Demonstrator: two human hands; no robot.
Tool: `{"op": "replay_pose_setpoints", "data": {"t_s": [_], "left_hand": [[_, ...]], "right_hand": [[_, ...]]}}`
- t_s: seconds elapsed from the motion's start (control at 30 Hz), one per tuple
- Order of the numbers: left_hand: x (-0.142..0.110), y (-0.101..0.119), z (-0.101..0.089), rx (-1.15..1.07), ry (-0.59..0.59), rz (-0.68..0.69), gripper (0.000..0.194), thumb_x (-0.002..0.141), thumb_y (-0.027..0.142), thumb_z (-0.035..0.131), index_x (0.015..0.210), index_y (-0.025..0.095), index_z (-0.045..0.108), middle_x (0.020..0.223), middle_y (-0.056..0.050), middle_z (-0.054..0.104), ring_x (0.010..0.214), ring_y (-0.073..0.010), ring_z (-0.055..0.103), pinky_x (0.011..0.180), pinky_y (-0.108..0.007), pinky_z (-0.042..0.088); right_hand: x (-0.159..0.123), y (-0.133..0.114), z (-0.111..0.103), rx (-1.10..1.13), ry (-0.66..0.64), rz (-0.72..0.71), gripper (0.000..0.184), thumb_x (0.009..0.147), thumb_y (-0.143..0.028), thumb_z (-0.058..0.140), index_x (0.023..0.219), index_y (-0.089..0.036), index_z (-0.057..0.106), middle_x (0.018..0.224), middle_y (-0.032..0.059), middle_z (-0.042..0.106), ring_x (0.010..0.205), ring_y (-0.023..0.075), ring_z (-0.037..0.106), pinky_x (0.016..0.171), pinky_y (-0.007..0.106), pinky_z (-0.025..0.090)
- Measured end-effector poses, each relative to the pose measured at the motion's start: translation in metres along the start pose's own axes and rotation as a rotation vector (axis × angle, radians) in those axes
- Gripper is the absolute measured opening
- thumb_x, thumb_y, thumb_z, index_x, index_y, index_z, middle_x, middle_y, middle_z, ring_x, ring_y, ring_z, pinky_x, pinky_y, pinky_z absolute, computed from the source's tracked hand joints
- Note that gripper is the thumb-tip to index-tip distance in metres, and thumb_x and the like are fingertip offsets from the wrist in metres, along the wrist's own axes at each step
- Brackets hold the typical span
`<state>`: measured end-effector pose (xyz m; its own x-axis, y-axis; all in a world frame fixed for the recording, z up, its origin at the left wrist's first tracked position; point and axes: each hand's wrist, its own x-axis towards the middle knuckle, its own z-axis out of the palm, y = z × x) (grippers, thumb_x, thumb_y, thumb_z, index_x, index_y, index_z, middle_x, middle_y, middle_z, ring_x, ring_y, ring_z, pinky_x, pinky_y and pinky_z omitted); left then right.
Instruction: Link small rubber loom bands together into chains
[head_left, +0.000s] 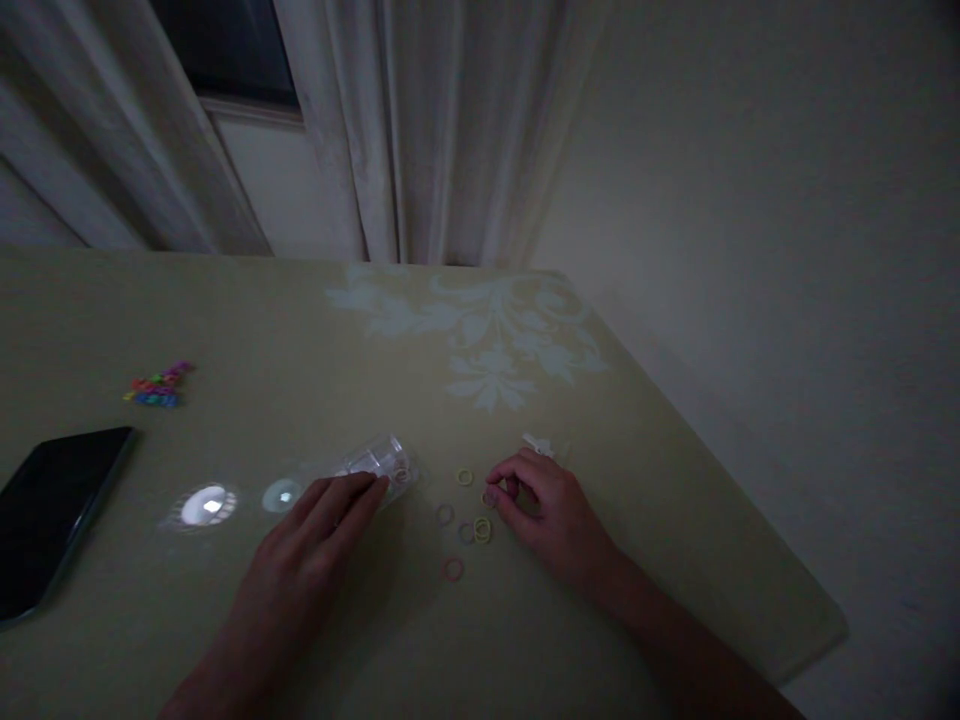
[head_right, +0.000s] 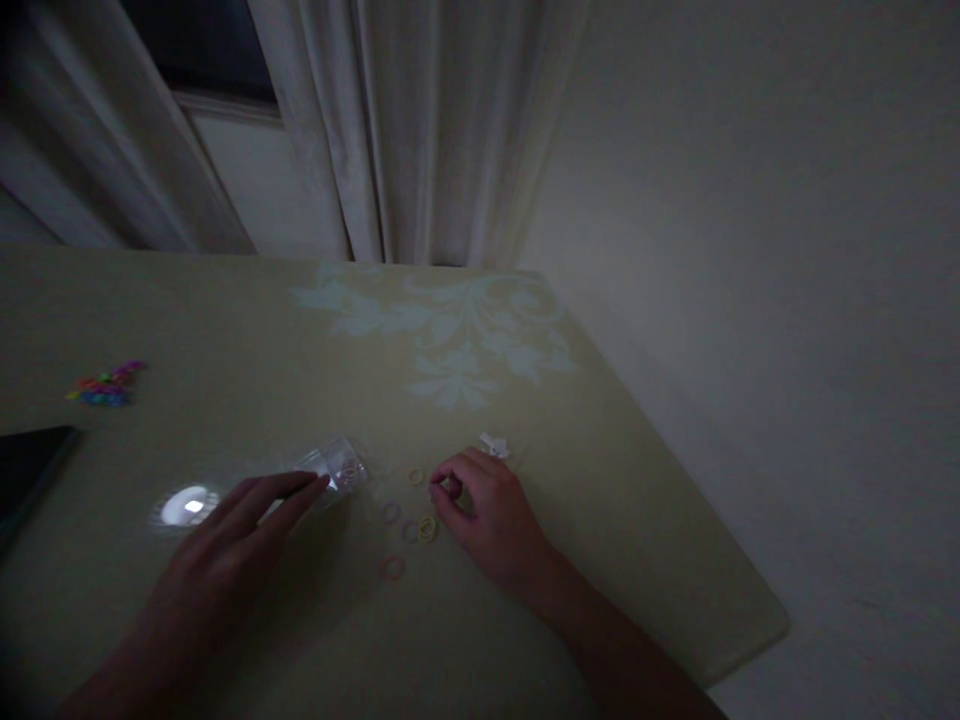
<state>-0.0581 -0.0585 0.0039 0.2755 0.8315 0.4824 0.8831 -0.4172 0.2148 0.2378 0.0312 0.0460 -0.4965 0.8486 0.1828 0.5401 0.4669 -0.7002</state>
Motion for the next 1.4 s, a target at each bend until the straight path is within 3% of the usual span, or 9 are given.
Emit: {"op": "replay_pose_setpoints", "data": {"t_s": [0.27,0.37,0.43,0.6,0.7,0.87,1.1,1.27,1.4], "left_hand": [[0.003,-0.001,-0.002,0.067,-0.053,-0.003,0.057,0.101,0.007,0.039,0.155,0.022,0.051,0.140,-0.013,0.068,0.118,-0.0313,0.064,0.097,-0.043,0.056],[0.005,0.009,0.001,0.088,-0.016,0.013,0.056,0.104,0.009,0.041,0.158,0.024,0.047,0.146,-0.013,0.066,0.120,-0.0320,0.063,0.101,-0.046,0.051],[0.006,0.021,0.009,0.055,-0.002,0.039,0.051,0.105,0.010,0.044,0.154,0.023,0.051,0.142,-0.012,0.068,0.120,-0.0315,0.063,0.103,-0.046,0.049],[0.010,0.049,0.026,-0.061,-0.138,0.088,0.043,0.100,0.003,0.043,0.131,0.023,0.065,0.127,-0.007,0.074,0.110,-0.0274,0.067,0.094,-0.041,0.051],[0.014,0.051,0.024,-0.134,-0.178,0.063,0.040,0.095,-0.003,0.044,0.118,0.022,0.067,0.112,-0.006,0.075,0.101,-0.0244,0.069,0.089,-0.036,0.053],[0.016,0.047,0.019,-0.105,-0.132,0.100,0.033,0.094,-0.003,0.045,0.108,0.020,0.065,0.107,-0.006,0.074,0.094,-0.0258,0.070,0.086,-0.038,0.055],[0.017,0.054,0.018,-0.489,-0.133,-0.255,0.021,0.102,0.009,0.049,0.103,0.026,0.063,0.094,0.001,0.071,0.085,-0.0171,0.070,0.076,-0.025,0.055],[0.021,0.052,0.012,-0.602,-0.044,-0.236,0.025,0.103,0.014,0.053,0.117,0.030,0.066,0.105,0.002,0.075,0.094,-0.0150,0.074,0.082,-0.022,0.057],[0.024,0.054,0.005,-0.670,-0.030,-0.211,0.023,0.102,0.013,0.055,0.111,0.029,0.069,0.101,0.001,0.074,0.093,-0.0125,0.074,0.082,-0.018,0.057]], "right_hand": [[0.005,0.006,-0.012,-0.136,-0.193,0.008,0.005,0.090,-0.015,0.075,0.090,-0.017,0.071,0.088,0.0028,0.068,0.083,0.0173,0.063,0.078,0.029,0.045],[0.003,0.006,-0.008,-0.185,-0.239,0.021,0.003,0.091,-0.014,0.072,0.091,-0.017,0.072,0.089,0.0033,0.067,0.084,0.0173,0.062,0.077,0.028,0.044],[0.002,0.006,-0.005,-0.241,-0.244,0.009,0.005,0.090,-0.012,0.070,0.090,-0.017,0.072,0.087,0.0031,0.066,0.082,0.0174,0.061,0.077,0.029,0.043],[0.001,0.008,-0.002,-0.258,-0.164,-0.020,0.006,0.086,-0.012,0.069,0.086,-0.017,0.067,0.084,0.0019,0.063,0.078,0.0175,0.058,0.074,0.029,0.042],[0.000,0.005,-0.003,-0.156,-0.100,-0.029,0.008,0.085,-0.011,0.069,0.086,-0.018,0.065,0.084,0.0010,0.063,0.078,0.0166,0.059,0.072,0.027,0.042],[-0.008,-0.004,0.006,-0.077,-0.225,-0.157,0.017,0.081,-0.005,0.071,0.091,-0.019,0.069,0.088,0.0006,0.065,0.083,0.0165,0.062,0.078,0.027,0.044],[-0.015,-0.006,0.019,-0.206,-0.298,-0.185,0.009,0.087,-0.016,0.074,0.095,-0.018,0.072,0.090,0.0029,0.067,0.085,0.0192,0.062,0.079,0.030,0.045],[-0.016,-0.008,0.024,-0.358,-0.311,-0.221,0.002,0.090,-0.017,0.067,0.090,-0.015,0.067,0.090,0.0071,0.067,0.084,0.0227,0.059,0.080,0.035,0.045],[-0.017,-0.012,0.022,-0.063,-0.245,-0.163,0.007,0.088,-0.012,0.063,0.092,-0.017,0.063,0.091,0.0040,0.063,0.083,0.0188,0.058,0.077,0.031,0.045]]}}
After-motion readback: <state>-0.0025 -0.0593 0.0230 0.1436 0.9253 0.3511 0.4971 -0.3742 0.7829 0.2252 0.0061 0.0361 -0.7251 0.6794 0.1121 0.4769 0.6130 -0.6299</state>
